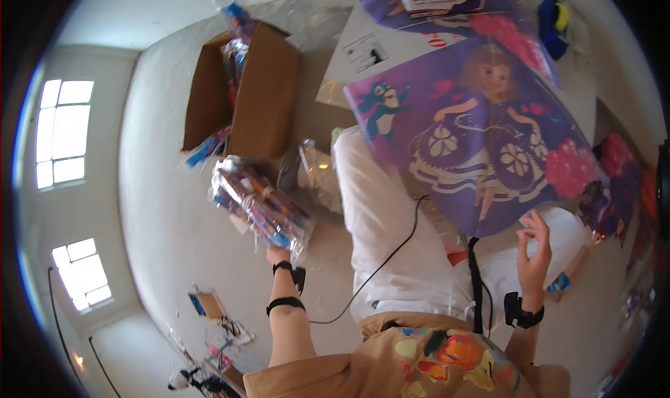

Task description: Assembling a colorful kite by attaching the frame and string.

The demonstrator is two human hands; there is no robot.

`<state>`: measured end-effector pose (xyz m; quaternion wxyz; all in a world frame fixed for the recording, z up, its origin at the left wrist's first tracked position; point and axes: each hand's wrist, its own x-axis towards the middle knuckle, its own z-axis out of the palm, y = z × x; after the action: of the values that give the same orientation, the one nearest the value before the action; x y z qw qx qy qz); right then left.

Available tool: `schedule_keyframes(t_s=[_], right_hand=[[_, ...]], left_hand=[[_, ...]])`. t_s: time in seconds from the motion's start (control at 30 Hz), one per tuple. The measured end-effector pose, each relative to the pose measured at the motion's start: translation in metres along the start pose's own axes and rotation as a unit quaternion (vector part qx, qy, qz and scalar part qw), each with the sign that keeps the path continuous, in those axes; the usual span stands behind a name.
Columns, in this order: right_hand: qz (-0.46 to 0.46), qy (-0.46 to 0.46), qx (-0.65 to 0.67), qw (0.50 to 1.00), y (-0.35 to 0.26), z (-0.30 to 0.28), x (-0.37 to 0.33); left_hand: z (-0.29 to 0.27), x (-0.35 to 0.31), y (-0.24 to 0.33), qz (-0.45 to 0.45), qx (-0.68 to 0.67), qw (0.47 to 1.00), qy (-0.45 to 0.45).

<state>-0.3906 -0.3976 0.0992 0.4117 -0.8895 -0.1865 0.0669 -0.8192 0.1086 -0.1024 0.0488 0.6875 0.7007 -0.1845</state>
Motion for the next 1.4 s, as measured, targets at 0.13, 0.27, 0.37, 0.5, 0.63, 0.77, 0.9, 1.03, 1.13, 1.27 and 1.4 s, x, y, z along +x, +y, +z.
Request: schedule_keyframes(t_s=[0.13,0.27,0.37,0.5,0.63,0.77,0.9,1.03,1.13,1.27,1.4], right_hand=[[-0.066,0.005,-0.087,0.994,0.011,-0.018,0.022],[-0.111,0.024,-0.118,0.986,0.020,-0.038,0.083],[-0.063,0.067,-0.040,0.995,0.034,-0.062,0.138],[-0.004,0.099,0.054,0.994,0.085,-0.069,0.237],[-0.013,0.188,0.000,0.982,0.150,-0.070,0.329],[0.011,0.262,0.002,0.965,0.176,-0.066,0.412],[0.134,0.176,-0.021,0.975,0.185,-0.071,0.463],[0.242,0.131,0.170,0.946,0.187,-0.062,0.476],[0.245,0.148,0.240,0.928,0.176,-0.053,0.483],[0.276,0.120,0.354,0.885,0.179,-0.061,0.484],[0.337,0.099,0.375,0.858,0.184,-0.067,0.479]], left_hand=[[0.031,-0.018,0.025,0.127,0.136,0.983,-0.010],[0.046,-0.018,0.025,0.134,0.060,0.989,-0.035],[0.050,-0.018,0.046,0.071,0.059,0.995,-0.027],[0.055,-0.026,0.049,0.165,0.097,0.981,-0.013],[0.039,-0.033,0.095,0.213,0.096,0.972,0.006],[-0.007,-0.052,0.119,0.234,0.102,0.966,0.028],[-0.102,-0.097,0.163,0.258,0.122,0.957,0.046],[-0.198,-0.152,0.216,0.277,0.150,0.947,0.063],[-0.270,-0.207,0.292,0.339,-0.060,0.935,0.078],[-0.262,-0.260,0.412,0.508,-0.197,0.838,-0.030],[-0.226,-0.331,0.499,0.749,-0.185,0.632,-0.071]])
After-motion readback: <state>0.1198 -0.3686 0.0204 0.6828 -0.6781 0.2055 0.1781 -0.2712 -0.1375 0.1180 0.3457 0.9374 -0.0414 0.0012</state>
